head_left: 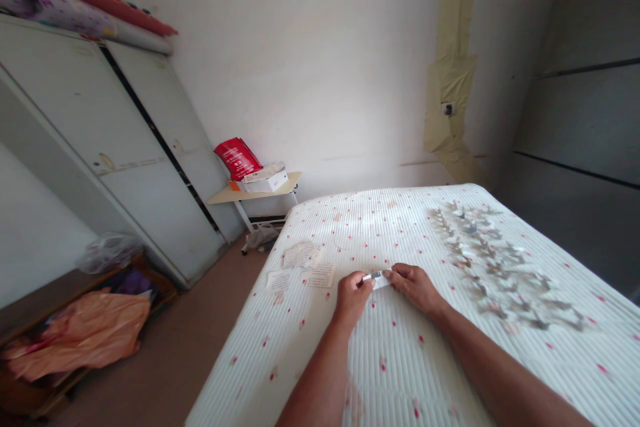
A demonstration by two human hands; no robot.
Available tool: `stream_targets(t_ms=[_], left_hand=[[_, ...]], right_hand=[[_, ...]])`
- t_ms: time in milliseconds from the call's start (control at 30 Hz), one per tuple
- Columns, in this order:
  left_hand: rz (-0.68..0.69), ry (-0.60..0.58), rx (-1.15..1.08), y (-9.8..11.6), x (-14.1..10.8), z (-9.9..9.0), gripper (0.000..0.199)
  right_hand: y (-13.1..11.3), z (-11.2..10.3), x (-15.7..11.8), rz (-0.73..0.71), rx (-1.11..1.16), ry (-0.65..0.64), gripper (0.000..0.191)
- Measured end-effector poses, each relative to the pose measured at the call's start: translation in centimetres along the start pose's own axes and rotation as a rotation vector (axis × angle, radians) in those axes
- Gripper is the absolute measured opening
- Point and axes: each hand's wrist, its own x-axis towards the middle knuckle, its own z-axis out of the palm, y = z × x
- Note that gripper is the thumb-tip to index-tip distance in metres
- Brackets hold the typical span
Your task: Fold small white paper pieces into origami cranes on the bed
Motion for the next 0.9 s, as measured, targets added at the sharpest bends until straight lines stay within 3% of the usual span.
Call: stream_targets(t_ms=[900], left_hand=[[-0.051, -0.069, -0.136, -0.4, -0.06, -0.21, 0.019]], right_hand=[[-0.96, 0.12, -0.42, 0.002, 0.07, 0.009, 0.036]])
